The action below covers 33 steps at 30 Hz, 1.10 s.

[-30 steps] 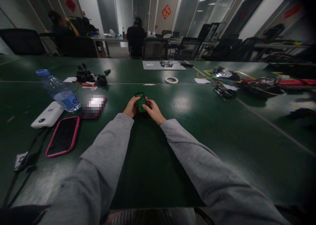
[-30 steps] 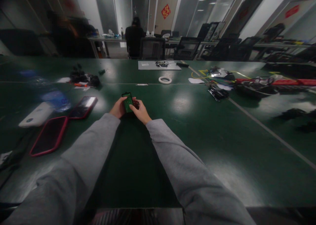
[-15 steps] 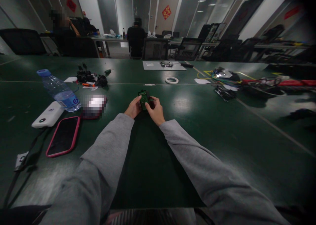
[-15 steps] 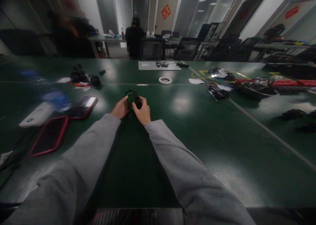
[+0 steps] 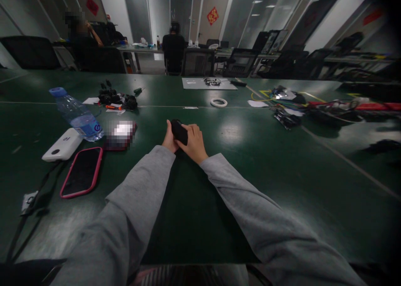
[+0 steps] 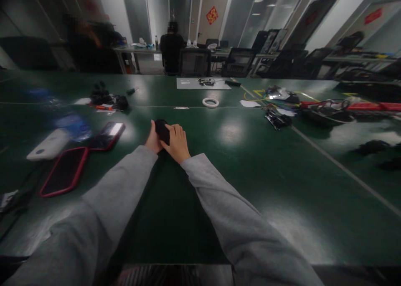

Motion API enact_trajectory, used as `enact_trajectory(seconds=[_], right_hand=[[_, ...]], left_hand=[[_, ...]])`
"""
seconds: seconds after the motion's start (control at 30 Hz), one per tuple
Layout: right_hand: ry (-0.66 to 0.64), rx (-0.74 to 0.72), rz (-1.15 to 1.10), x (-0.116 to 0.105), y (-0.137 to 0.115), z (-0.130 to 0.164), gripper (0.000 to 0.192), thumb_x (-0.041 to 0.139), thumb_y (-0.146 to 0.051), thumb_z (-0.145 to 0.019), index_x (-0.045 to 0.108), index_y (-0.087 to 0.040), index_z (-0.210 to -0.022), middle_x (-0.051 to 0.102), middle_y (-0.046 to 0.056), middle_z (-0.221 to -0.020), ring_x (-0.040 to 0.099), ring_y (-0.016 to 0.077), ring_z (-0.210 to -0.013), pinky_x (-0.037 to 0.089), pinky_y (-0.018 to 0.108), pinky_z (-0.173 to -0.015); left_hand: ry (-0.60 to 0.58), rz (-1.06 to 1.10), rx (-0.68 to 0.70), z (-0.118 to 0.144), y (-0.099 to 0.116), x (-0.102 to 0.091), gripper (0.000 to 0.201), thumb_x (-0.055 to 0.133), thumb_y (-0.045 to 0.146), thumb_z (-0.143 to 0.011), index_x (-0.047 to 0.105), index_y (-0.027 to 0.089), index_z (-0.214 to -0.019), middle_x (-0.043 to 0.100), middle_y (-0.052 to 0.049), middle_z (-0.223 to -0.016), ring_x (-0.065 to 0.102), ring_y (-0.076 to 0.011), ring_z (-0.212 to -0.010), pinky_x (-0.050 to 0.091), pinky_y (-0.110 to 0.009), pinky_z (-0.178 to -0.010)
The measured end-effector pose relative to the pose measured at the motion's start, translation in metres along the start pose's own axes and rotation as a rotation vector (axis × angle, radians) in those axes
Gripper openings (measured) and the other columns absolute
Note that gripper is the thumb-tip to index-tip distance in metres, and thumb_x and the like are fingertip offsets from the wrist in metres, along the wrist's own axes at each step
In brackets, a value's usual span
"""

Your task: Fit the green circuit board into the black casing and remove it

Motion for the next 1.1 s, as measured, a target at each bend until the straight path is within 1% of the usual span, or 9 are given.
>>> enact_trajectory(seconds=[0.1, 0.27, 0.4, 0.5, 0.6, 0.67, 0.73, 0.9, 1.1], right_hand=[[-0.038, -0.081, -0.05, -0.001, -0.008, 0.002, 0.058, 0.054, -0.05, -0.091, 0.04, -0.018, -0.137, 0.043, 0.013, -0.128, 0.043, 0.0277, -0.118, 0.041, 0.045, -0.097], [-0.035, -0.077, -0.078, -0.005, -0.013, 0.003, 0.059, 0.051, -0.056, -0.091, 0.038, -0.021, -0.137, 0.04, 0.013, -0.133, 0.038, 0.0277, -0.124, 0.036, 0.046, -0.104], [-0.027, -0.089, -0.049, -0.007, -0.015, 0.004, 0.057, 0.053, -0.056, -0.09, 0.04, -0.022, -0.133, 0.04, 0.012, -0.133, 0.037, 0.0277, -0.125, 0.034, 0.046, -0.104], [-0.029, -0.081, -0.024, -0.006, -0.014, 0.004, 0.061, 0.058, -0.053, -0.086, 0.038, -0.022, -0.135, 0.036, 0.013, -0.135, 0.036, 0.0287, -0.126, 0.034, 0.046, -0.104], [-0.026, -0.089, -0.006, -0.004, -0.014, 0.005, 0.066, 0.06, -0.047, -0.082, 0.034, -0.021, -0.137, 0.034, 0.013, -0.136, 0.034, 0.0292, -0.128, 0.034, 0.046, -0.104], [-0.024, -0.091, 0.001, -0.004, -0.013, 0.005, 0.067, 0.06, -0.044, -0.082, 0.032, -0.021, -0.138, 0.033, 0.013, -0.137, 0.034, 0.029, -0.128, 0.034, 0.046, -0.104], [-0.016, -0.089, 0.003, -0.004, -0.013, 0.005, 0.066, 0.059, -0.043, -0.081, 0.031, -0.021, -0.138, 0.033, 0.013, -0.137, 0.034, 0.0288, -0.128, 0.035, 0.046, -0.104], [0.026, -0.097, -0.003, -0.006, -0.014, 0.005, 0.062, 0.059, -0.043, -0.08, 0.034, -0.019, -0.132, 0.035, 0.014, -0.134, 0.035, 0.0285, -0.127, 0.037, 0.046, -0.103], [0.005, -0.083, -0.013, -0.006, -0.013, 0.004, 0.062, 0.059, -0.043, -0.08, 0.034, -0.02, -0.132, 0.036, 0.013, -0.132, 0.036, 0.0284, -0.126, 0.038, 0.046, -0.101]], left_hand=[[0.03, 0.01, 0.006, -0.002, 0.004, -0.011, 0.073, 0.037, 0.081, -0.08, 0.064, 0.017, -0.102, 0.069, -0.013, -0.096, 0.064, -0.0295, -0.104, 0.052, -0.043, -0.088], [0.031, 0.03, 0.014, -0.001, 0.01, -0.011, 0.071, 0.04, 0.081, -0.078, 0.065, 0.018, -0.1, 0.069, -0.01, -0.087, 0.066, -0.0277, -0.099, 0.054, -0.042, -0.085], [0.024, 0.007, 0.007, 0.0, 0.012, -0.007, 0.071, 0.043, 0.082, -0.076, 0.065, 0.018, -0.101, 0.069, -0.01, -0.088, 0.065, -0.0276, -0.101, 0.054, -0.041, -0.086], [-0.006, -0.004, -0.02, 0.001, 0.011, -0.005, 0.07, 0.043, 0.082, -0.076, 0.065, 0.019, -0.098, 0.07, -0.01, -0.088, 0.065, -0.0276, -0.1, 0.054, -0.041, -0.086], [-0.081, -0.014, -0.08, 0.002, 0.007, -0.001, 0.068, 0.045, 0.08, -0.077, 0.066, 0.017, -0.093, 0.069, -0.011, -0.09, 0.065, -0.0273, -0.099, 0.053, -0.041, -0.086], [-0.135, -0.01, -0.115, 0.004, 0.004, 0.002, 0.068, 0.045, 0.08, -0.077, 0.066, 0.016, -0.093, 0.069, -0.011, -0.091, 0.065, -0.0268, -0.098, 0.053, -0.041, -0.086], [-0.161, 0.007, -0.142, 0.004, 0.002, 0.003, 0.07, 0.044, 0.08, -0.077, 0.066, 0.015, -0.095, 0.069, -0.011, -0.091, 0.065, -0.0265, -0.098, 0.053, -0.041, -0.086], [-0.159, 0.051, -0.161, 0.005, 0.003, 0.003, 0.072, 0.042, 0.08, -0.079, 0.066, 0.013, -0.097, 0.069, -0.014, -0.089, 0.066, -0.0276, -0.096, 0.051, -0.043, -0.088], [-0.157, 0.004, -0.134, 0.005, 0.004, 0.003, 0.072, 0.044, 0.08, -0.078, 0.066, 0.014, -0.098, 0.07, -0.014, -0.092, 0.065, -0.0279, -0.098, 0.05, -0.043, -0.092]])
Point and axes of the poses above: each hand's wrist, its own z-axis away from the middle knuckle, its own x-axis out of the palm, y = z × x, the point moved 5 cm from there along -z, towards the middle knuckle
